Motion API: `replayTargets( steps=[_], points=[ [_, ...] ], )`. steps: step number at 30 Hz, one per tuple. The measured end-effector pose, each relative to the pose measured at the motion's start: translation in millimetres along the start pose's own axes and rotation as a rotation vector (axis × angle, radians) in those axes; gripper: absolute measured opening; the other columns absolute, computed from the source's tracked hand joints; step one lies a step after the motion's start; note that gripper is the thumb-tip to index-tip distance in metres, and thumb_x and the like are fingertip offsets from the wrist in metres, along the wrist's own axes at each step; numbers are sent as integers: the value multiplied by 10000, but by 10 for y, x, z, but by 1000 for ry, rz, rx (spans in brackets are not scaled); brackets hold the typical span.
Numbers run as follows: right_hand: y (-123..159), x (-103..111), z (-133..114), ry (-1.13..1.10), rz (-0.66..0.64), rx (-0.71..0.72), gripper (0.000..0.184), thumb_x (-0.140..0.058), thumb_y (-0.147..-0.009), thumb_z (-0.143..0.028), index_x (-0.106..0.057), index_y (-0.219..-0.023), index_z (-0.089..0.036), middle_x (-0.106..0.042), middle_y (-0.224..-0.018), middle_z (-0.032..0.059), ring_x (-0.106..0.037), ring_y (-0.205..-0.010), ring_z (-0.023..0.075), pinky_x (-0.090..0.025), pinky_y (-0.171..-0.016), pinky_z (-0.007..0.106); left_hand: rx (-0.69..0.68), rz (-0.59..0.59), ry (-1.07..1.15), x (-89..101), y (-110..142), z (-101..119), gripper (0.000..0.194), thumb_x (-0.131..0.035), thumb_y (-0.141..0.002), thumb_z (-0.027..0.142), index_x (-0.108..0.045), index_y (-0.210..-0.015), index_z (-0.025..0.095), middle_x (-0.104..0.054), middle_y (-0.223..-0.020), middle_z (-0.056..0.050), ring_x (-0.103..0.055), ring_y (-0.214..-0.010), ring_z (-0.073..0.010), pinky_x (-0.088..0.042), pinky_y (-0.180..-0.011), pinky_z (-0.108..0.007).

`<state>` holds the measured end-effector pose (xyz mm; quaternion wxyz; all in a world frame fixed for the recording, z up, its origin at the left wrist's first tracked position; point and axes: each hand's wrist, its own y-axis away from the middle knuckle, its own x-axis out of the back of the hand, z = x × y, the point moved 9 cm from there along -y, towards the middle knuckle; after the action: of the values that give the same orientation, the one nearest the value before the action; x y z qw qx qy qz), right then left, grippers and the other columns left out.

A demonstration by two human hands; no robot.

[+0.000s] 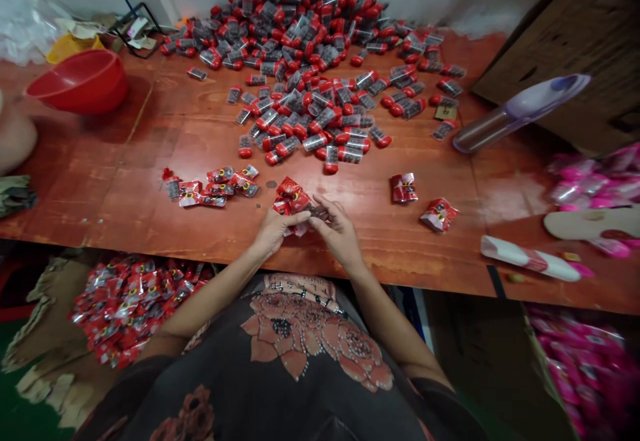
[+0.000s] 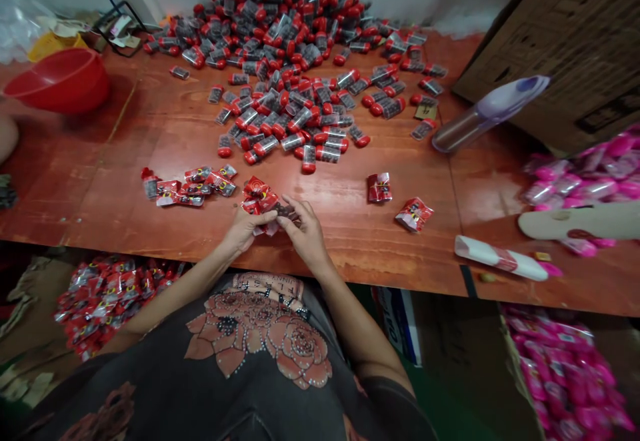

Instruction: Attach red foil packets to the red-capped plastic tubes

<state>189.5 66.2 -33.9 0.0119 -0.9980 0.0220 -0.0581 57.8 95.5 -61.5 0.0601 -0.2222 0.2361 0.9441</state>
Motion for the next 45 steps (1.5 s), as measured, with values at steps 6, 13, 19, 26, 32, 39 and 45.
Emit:
replayTargets(
  steps=[6, 13, 19, 26, 32, 39, 45],
  points=[
    [6, -114, 83, -160, -38, -87, 487, -676, -834, -308, -602, -1299, -433, -480, -1019, 30, -553, -827, 175, -623, -709, 365, -150, 124, 118, 106, -23, 151, 305, -900, -519, 183, -719, -765, 175, -743, -776, -3, -671, -672, -124, -539, -722, -254],
    [36, -187, 203, -281, -14, -153, 448, -674, -823, -338, -640, -1268, -380, -491, -1019, 18, -581, -849, 161, -630, -674, 330, -110, 118, 124, 116, -22, 48, 348, -908, -501, 190, -719, -791, 164, -745, -784, -13, -680, -674, -132, -540, -708, -253],
    [40, -55, 162, -185, 3, -115, 404, -667, -829, -306, -671, -1224, -392, -463, -993, 19, -543, -816, 153, -633, -654, 327, -221, 235, 174, 342, -37, 217, 360, -932, -485, 249, -650, -693, 162, -684, -678, 36, -615, -598, -102, -515, -669, -242],
    [63, -62, 159, -156, -64, -114, 388, -649, -832, -281, -681, -1206, -380, -472, -985, 23, -554, -846, 162, -632, -642, 310, -260, 298, 115, 505, -26, 367, 349, -926, -483, 212, -621, -647, 170, -641, -620, 61, -588, -569, -87, -494, -654, -231],
    [80, -67, 196, -189, -40, -146, 402, -648, -825, -310, -674, -1223, -358, -481, -1006, 26, -565, -850, 161, -627, -641, 305, -215, 220, 206, 383, 15, 187, 326, -915, -552, 294, -659, -721, 182, -687, -699, 24, -628, -641, -117, -517, -705, -265],
    [89, -143, 214, -241, -23, -155, 445, -687, -803, -309, -632, -1242, -353, -521, -988, 21, -563, -828, 161, -607, -655, 318, -102, 179, 138, 239, 38, 40, 330, -912, -507, 155, -715, -772, 177, -740, -790, -19, -662, -669, -136, -544, -717, -283],
    [133, -80, 81, 52, 73, 8, 333, -633, -880, -321, -647, -1212, -319, -572, -1053, 48, -601, -891, 194, -570, -820, 395, -111, 194, 118, 228, 58, 65, 324, -906, -510, 163, -707, -765, 152, -729, -760, -22, -659, -644, -134, -542, -682, -271]
  ],
)
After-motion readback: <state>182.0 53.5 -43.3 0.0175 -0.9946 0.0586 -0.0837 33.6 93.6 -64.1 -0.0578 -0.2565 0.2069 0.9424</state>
